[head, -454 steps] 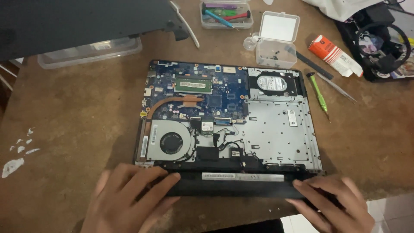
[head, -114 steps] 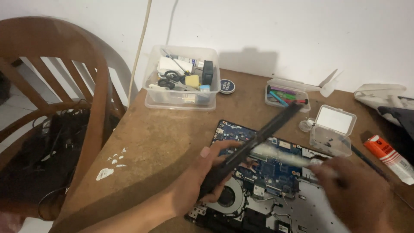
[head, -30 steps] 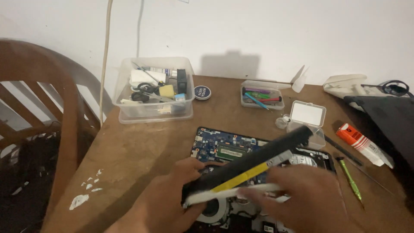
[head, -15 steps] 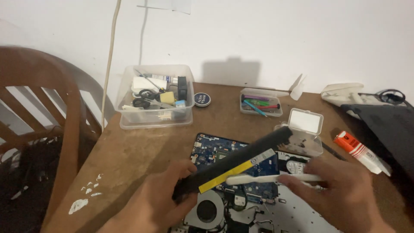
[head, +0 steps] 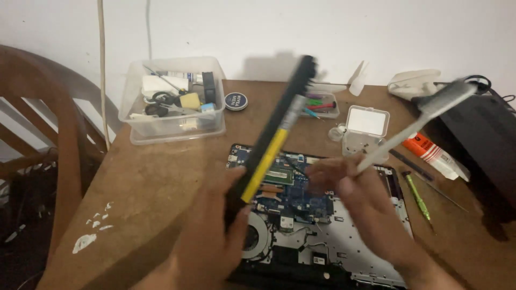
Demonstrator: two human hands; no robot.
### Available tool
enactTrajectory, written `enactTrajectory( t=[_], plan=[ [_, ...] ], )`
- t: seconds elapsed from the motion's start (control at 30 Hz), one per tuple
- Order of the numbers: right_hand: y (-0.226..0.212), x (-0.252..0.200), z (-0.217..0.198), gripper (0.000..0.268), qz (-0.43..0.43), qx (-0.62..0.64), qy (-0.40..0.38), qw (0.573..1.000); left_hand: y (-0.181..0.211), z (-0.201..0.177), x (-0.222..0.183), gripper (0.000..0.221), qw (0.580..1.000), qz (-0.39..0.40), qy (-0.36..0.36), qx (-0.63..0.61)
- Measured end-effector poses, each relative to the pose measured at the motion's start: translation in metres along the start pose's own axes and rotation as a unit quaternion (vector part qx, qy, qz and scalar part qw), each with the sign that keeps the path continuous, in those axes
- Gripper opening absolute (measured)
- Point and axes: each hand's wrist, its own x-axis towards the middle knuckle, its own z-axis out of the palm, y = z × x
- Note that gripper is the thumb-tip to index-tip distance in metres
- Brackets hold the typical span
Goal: Cleaning a laptop battery with a brush and reassembling the laptop components on a workbench.
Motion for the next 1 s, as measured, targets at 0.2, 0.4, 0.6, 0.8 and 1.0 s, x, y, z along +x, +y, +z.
enactTrajectory(
  t=[0.2, 0.4, 0.6, 0.8, 1.0],
  plan=[
    [0.015, 0.006, 0.01, 0.03, 0.017, 0.268, 0.027, 0.963, 0.021, 0.029, -0.007, 0.066, 0.993, -0.007, -0.116, 0.026],
    [0.014, 0.016, 0.006, 0.041, 0.048, 0.282, 0.11, 0.952, 0.041, 0.028, -0.001, 0.061, 0.973, 0.003, -0.19, -0.131],
    [0.006, -0.002, -0.006, 0.049, 0.118, 0.18, -0.036, 0.976, 0.043, 0.026, 0.014, 0.068, 0.909, -0.254, -0.143, -0.299],
    [-0.031, -0.007, -0.005, 0.055, 0.198, 0.206, -0.22, 0.933, 0.029, -0.018, 0.023, 0.041, 0.884, -0.305, -0.117, -0.333],
    [-0.018, -0.046, -0.045, 0.057, -0.06, -0.19, -0.101, 0.975, -0.008, -0.017, -0.008, 0.016, 0.812, -0.339, 0.043, -0.474]
  ],
)
